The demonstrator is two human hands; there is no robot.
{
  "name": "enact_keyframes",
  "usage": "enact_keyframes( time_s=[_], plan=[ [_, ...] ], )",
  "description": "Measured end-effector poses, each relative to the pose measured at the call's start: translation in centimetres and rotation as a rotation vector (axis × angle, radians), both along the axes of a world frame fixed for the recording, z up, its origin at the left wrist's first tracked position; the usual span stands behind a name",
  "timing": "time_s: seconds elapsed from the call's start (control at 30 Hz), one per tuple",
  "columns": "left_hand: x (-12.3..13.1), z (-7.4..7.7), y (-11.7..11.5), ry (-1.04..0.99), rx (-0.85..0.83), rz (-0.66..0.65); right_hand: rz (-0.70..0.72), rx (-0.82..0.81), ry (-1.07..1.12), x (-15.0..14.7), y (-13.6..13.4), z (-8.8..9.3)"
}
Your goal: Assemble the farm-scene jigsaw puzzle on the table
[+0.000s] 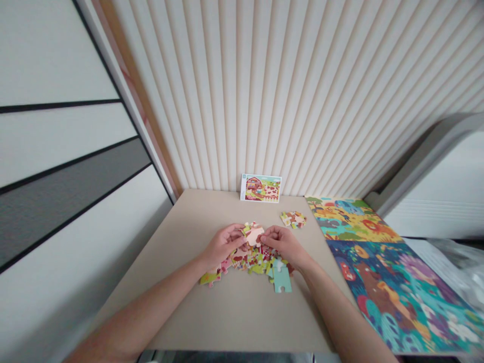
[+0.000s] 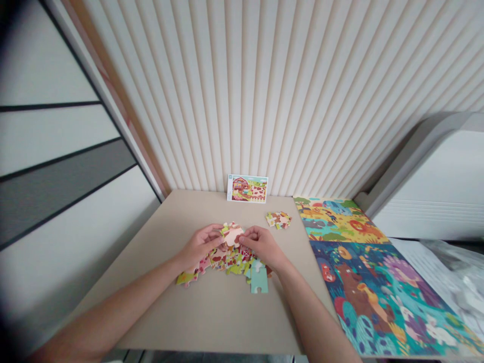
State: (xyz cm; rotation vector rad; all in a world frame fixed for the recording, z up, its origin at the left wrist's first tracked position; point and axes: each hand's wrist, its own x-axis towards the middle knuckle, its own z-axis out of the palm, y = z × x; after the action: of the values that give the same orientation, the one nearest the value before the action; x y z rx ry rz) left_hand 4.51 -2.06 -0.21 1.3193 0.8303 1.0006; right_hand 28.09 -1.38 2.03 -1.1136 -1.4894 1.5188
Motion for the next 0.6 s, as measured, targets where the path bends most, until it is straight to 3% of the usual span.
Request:
enact_keyframes(
  time_s=[0.1,0.27,0.47,0.6],
  plan=[
    [0.0,0.2,0.0,0.039,0.017,0.036,0.014,0.120,-0.140,1.1,0.3,0.7],
    [-0.2,0.8,0.2,0.070,0.037,0.152,-0.141,0.319,-0.457,5.4,1.8,1.1],
    [-0.3,0.8,0.5,0.059,0.032,0.216,0.103,0.275,-0.593,7.3,1.9,-0.3],
    [-0.3,0.6,0.5,0.071,0.040,0.212,0.141,0.341,-0.634,6.8,1.8,-0.7]
  ],
)
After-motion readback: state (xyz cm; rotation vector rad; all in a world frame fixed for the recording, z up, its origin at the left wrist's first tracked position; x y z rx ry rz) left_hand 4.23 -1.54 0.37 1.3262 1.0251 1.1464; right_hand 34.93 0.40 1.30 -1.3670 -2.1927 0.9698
